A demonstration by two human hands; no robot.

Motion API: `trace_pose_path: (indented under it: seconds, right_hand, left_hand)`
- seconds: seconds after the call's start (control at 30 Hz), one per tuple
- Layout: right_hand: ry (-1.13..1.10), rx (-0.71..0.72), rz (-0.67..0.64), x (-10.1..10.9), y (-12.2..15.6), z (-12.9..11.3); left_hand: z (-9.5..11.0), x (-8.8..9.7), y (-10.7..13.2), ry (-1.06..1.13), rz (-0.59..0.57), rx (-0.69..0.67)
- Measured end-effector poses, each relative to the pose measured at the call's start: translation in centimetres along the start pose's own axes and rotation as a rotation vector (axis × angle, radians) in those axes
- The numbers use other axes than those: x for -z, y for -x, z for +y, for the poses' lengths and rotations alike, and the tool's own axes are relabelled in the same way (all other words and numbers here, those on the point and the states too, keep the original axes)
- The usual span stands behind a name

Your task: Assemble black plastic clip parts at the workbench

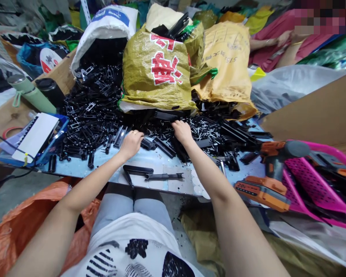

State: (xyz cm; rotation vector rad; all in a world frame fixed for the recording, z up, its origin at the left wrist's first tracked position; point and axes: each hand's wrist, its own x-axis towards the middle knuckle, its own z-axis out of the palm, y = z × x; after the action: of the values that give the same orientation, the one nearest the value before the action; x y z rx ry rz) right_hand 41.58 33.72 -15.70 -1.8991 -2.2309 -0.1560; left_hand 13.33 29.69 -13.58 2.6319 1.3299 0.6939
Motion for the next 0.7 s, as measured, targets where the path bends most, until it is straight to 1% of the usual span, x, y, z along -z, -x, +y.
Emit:
trace_pose_path:
  seconds: [0.07, 0.13, 0.2, 0.27, 0.37, 0.47, 0.57, 0.7]
  right_hand:
    - [-0.061, -0.004, 0.022, 0.3, 0.6, -0.5]
    - [-0.169, 0.005, 0.076, 1.3, 2.5, -2.0]
    - [-0.343, 0.048, 0.070, 2.9, 5.1, -4.3]
    - [-0.541, 0.075, -0.020, 4.5, 7.8, -6.7]
    - [-0.680, 0.050, -0.230, 6.1, 10.7, -9.5]
    - [-0.684, 0.045, -0.367, 6.3, 12.0, -10.9]
    - [-0.631, 0.064, -0.416, 5.9, 12.2, -11.4]
    - [-0.458, 0.113, -0.424, 5.9, 12.0, -12.3]
  left_hand:
    - [-1.2, 1.8, 4.5, 0.040, 0.032, 0.024]
    - [-2.1, 2.9, 8.5, 0.082, 0.033, 0.052]
    - [-2.3, 3.2, 11.4, 0.112, 0.010, 0.070]
    - [-2.1, 3.1, 13.0, 0.101, -0.015, 0.073]
    - [-1.4, 2.9, 13.6, 0.013, -0.050, 0.038]
    - [-0.9, 3.3, 13.4, -0.082, -0.113, -0.014]
    - [-0.6, 3.6, 13.2, -0.145, -0.165, -0.056]
    - [-0.2, 3.3, 12.7, -0.180, -0.198, -0.103]
